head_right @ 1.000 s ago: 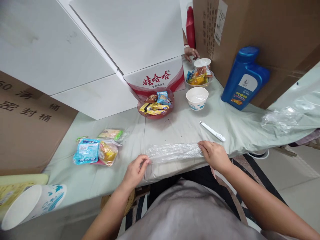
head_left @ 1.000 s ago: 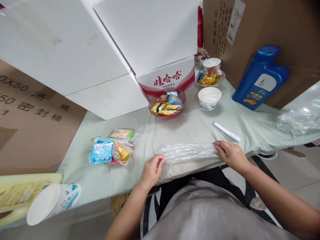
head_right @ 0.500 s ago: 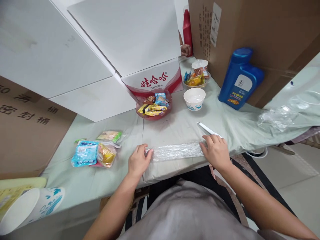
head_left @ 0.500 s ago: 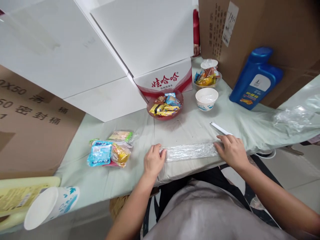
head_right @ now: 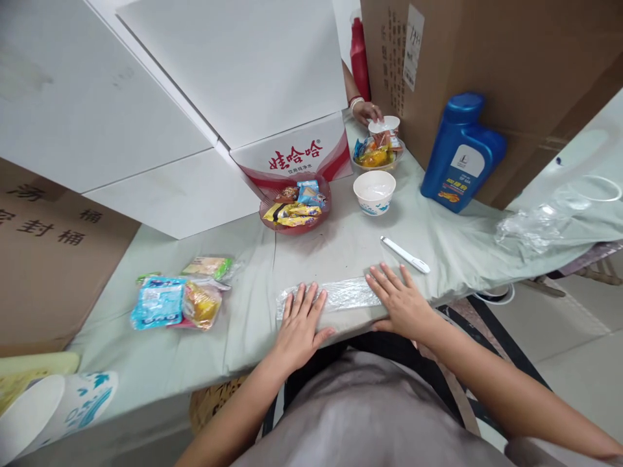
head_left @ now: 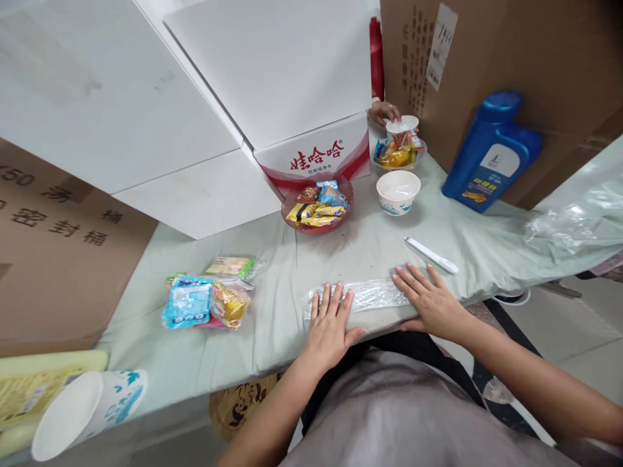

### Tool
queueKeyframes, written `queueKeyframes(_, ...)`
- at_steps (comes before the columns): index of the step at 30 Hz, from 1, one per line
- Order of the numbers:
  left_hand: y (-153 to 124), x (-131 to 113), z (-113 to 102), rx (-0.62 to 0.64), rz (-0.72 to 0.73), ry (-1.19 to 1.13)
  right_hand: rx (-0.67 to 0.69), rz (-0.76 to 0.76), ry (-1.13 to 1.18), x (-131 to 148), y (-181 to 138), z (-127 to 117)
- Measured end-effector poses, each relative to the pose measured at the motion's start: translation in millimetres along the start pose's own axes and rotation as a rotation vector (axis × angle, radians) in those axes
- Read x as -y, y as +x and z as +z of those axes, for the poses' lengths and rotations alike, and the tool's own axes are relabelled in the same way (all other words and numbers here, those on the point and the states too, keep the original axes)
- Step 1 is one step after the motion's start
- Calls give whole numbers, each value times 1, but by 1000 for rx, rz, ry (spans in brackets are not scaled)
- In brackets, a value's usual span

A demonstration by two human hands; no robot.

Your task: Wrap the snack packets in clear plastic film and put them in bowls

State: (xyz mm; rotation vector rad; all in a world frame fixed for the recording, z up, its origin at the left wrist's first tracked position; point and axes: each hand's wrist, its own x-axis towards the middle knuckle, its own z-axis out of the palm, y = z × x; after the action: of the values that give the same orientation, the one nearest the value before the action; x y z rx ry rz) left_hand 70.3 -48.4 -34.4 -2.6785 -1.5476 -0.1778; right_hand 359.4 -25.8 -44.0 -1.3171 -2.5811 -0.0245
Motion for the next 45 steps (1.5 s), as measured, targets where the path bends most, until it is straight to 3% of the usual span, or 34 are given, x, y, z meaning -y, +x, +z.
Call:
queueKeyframes(4,0,-14,-11,-99,-83,-79,-53,-64,71,-18,-30,-15)
queueKeyframes(9,7,-36,-20,-32,128,-316,-161,-130,272,-3,-35,-48)
queueKeyframes(13,9,-35,-15,34,308,-358,-51,-235,519,14,-12,-83)
queueKeyframes(16,8,-29,-11,65,407,-411,75,-221,744,15,16,-94)
queueKeyframes(21,6,-26,-12,51,372,-485,193,-58,802,16,86,-71)
queueKeyframes(27,9,-23,-13,-26,258,-599,213,-15,387,32,147,-20)
queueKeyframes(31,9,-23,-9,-50,262,-550,166,11,305,33,147,1)
queueKeyframes(37,9,-27,-5,-73,257,-543,29,14,261,28,142,10)
queueKeyframes(41,4,-28,-4,-229,204,-548,-28,3,303,24,143,12)
queueKeyframes(45,-2,-18,-10,-467,-15,-511,-112,163,265,21,144,12)
